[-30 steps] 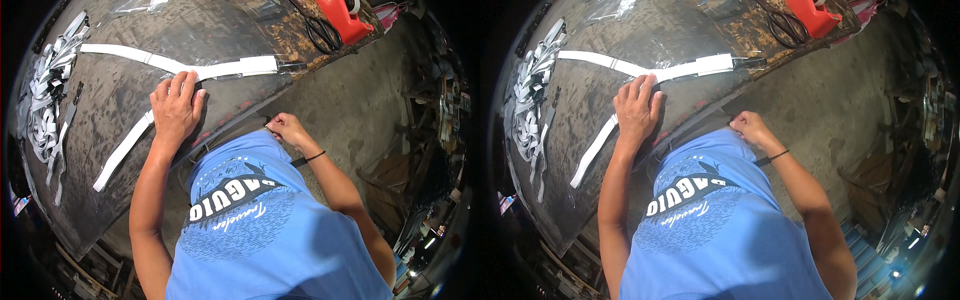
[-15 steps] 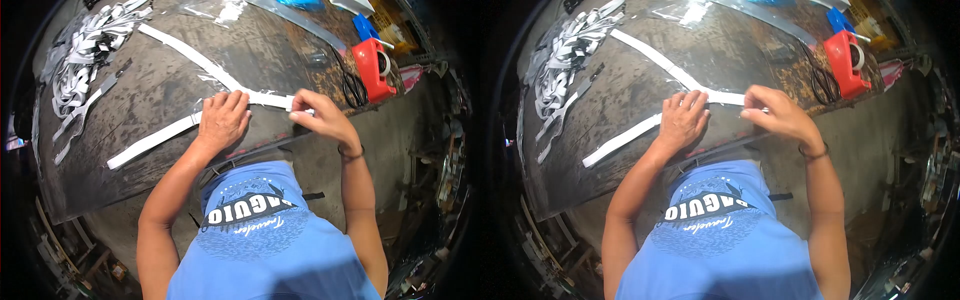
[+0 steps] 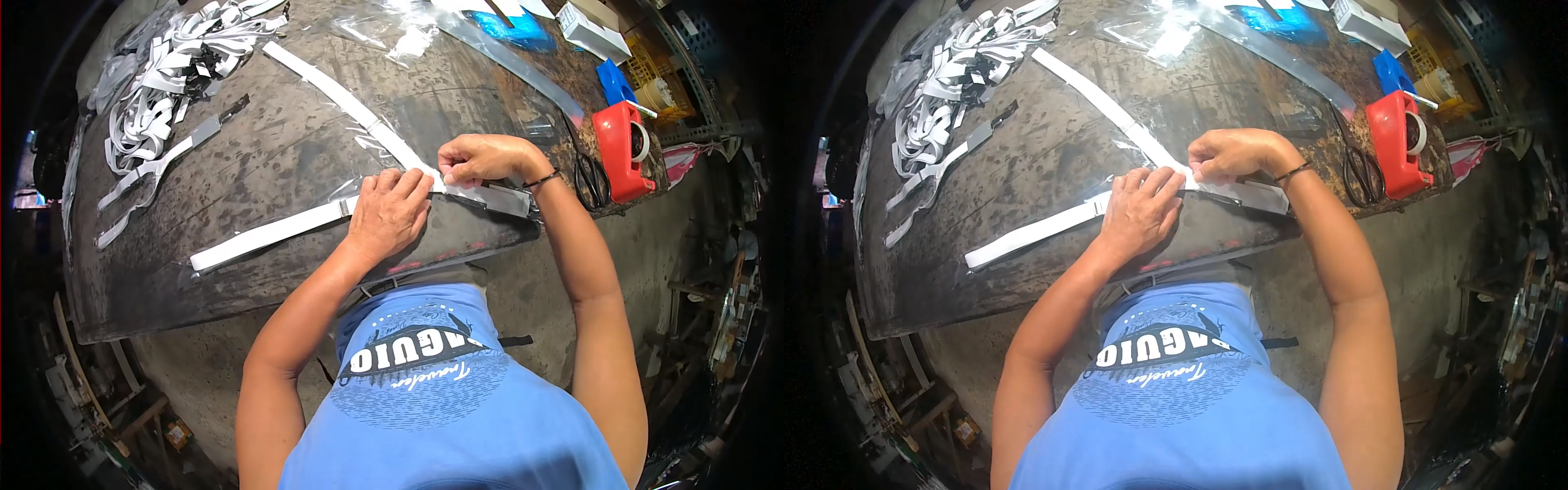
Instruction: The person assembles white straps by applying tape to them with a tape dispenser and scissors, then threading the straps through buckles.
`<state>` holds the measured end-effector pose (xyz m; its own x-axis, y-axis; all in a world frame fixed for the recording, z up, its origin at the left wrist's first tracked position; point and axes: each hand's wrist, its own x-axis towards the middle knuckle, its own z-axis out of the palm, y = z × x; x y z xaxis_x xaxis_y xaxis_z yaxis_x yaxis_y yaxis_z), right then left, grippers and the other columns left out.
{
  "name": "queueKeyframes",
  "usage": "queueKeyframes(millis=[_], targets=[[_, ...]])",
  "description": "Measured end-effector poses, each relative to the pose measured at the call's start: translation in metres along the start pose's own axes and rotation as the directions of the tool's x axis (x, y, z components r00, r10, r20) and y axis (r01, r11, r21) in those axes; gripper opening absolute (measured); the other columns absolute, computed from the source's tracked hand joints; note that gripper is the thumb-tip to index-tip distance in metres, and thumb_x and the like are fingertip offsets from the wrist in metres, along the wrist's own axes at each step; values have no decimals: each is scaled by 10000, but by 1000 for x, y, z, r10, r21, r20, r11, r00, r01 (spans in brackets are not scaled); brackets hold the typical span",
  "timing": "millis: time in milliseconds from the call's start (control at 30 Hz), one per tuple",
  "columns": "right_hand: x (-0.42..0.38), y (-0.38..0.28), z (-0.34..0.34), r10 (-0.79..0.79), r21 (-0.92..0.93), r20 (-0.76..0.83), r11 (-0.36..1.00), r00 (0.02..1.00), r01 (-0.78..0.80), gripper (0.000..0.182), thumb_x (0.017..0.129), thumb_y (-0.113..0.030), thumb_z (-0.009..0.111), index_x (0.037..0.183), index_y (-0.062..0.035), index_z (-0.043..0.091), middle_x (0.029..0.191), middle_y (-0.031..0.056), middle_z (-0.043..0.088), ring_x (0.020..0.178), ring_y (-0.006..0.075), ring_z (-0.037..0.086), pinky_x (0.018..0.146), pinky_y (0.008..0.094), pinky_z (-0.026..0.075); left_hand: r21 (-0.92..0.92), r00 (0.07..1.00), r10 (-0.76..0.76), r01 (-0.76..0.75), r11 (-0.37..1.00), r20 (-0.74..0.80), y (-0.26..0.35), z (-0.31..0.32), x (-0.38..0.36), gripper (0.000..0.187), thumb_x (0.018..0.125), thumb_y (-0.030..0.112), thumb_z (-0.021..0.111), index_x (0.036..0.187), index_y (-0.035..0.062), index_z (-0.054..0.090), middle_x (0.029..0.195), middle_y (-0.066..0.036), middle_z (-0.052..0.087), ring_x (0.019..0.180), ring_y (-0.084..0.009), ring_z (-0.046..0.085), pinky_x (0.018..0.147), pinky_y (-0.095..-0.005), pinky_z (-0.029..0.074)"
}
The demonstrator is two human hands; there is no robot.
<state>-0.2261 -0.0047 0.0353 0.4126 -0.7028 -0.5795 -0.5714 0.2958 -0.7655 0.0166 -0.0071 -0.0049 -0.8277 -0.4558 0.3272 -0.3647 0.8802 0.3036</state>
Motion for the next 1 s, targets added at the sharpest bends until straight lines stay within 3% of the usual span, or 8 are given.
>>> queueKeyframes(millis=[133,233,667,767,833,967,1000], targets=[[3,-9,-3,79,-54,44,996,996,-76,190,882,-230,621,907,-46,582,755,34,590,702,137,597,641,304,525,-7,1000,2,-2,1000,2,0,-1,0,435,803,187,670,1218,124,555,1189,-24,551,1029,-256,511,826,-409,384],[5,-9,-1,101,-43,7,994,995,-101,155,873,-177,647,842,-49,566,718,-6,561,644,97,550,577,258,473,-7,1000,1,-1,1000,-3,0,-1,0,443,801,185,670,1226,126,558,1195,-24,551,1033,-257,510,830,-409,382],[3,-15,5,106,-77,-54,991,993,-110,146,874,-167,645,834,-49,567,696,-5,566,617,94,561,555,261,483,-25,1000,-13,14,1000,11,1,-1,1,448,793,171,667,1229,132,569,1192,-20,558,1042,-253,507,838,-406,382],[2,-17,6,111,-147,-52,982,992,-117,195,838,-207,645,923,-36,609,771,62,625,672,158,613,622,322,520,-23,1000,-16,16,1000,17,0,-1,0,451,794,171,665,1232,132,568,1194,-19,558,1047,-251,505,838,-405,382],[3,-16,8,65,-221,-110,971,992,-88,160,830,-160,668,799,-32,578,636,40,585,571,121,563,520,297,449,-19,1000,-16,16,1000,17,0,-1,0,452,794,171,664,1234,131,567,1196,-19,558,1049,-250,504,837,-404,381],[3,-15,10,8,-282,-138,958,990,-47,169,810,-166,680,796,-26,587,634,54,597,562,134,565,516,319,437,-16,1000,-13,14,1000,23,0,-1,0,452,794,167,663,1234,129,569,1197,-21,558,1053,-249,502,836,-403,381],[3,-18,10,31,-302,-147,950,989,-75,202,793,-198,684,854,-17,616,712,113,634,656,218,610,594,364,469,-19,1000,-16,17,1000,26,0,-1,0,451,794,166,662,1233,128,569,1197,-22,558,1053,-250,502,836,-403,381]])
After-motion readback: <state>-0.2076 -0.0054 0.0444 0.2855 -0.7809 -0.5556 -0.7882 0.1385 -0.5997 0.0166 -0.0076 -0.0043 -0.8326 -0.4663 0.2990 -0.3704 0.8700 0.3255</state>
